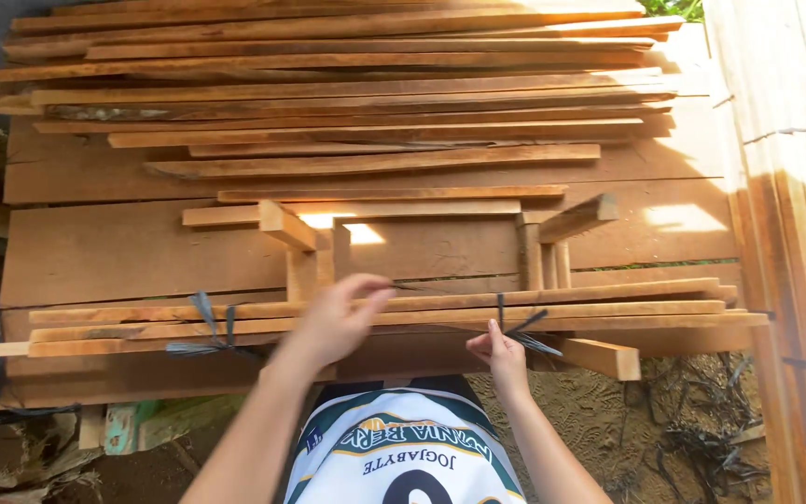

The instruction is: The person is gathering thin wooden strips and binding them together using wire and a twisting tool.

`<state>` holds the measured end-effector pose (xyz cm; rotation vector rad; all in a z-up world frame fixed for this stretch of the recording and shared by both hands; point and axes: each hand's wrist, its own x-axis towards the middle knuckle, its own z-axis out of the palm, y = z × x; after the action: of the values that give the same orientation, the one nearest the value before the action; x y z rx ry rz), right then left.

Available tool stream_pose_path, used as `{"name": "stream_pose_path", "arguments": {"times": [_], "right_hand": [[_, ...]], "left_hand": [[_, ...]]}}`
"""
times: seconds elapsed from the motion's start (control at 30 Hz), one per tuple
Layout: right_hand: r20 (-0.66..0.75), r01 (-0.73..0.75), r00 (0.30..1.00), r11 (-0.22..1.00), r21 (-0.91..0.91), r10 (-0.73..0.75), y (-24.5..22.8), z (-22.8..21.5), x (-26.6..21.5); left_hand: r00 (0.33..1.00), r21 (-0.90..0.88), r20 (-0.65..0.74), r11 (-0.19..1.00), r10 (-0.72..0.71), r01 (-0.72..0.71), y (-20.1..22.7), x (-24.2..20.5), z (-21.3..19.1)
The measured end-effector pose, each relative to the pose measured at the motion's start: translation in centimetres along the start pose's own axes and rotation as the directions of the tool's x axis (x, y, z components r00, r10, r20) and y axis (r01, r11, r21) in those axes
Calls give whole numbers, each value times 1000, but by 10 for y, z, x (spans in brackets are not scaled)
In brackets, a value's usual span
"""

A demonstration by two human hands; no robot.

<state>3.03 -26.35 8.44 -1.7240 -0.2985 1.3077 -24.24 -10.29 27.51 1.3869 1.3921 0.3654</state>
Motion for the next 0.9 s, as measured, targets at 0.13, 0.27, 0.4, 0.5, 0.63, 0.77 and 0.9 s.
{"name": "stream_pose_path", "arguments": {"times": [0.13,0.27,0.4,0.5,0.63,0.77,0.9], "right_hand": [[-62,-299,953,953,-50,296,-50,-12,-9],[106,-411,905,781,471,413,-107,-15,-10],[220,-429,899,667,609,378,-111,-17,5],[293,-470,880,605,643,372,-109,-18,11],[275,-453,889,609,651,367,-96,-22,20],[215,-431,895,627,649,392,-75,-26,29],[175,-411,898,630,660,403,-63,-29,34]], "left_hand": [[914,229,398,956,81,-184,-8,75,150],[811,529,579,797,-85,-293,12,103,227],[784,614,594,731,-179,-298,-6,141,265],[764,609,618,728,-185,-317,-15,149,272],[717,629,671,659,-191,-413,-45,165,286],[705,599,699,639,-122,-483,-58,168,291],[734,608,672,644,-104,-465,-60,159,288]]}}
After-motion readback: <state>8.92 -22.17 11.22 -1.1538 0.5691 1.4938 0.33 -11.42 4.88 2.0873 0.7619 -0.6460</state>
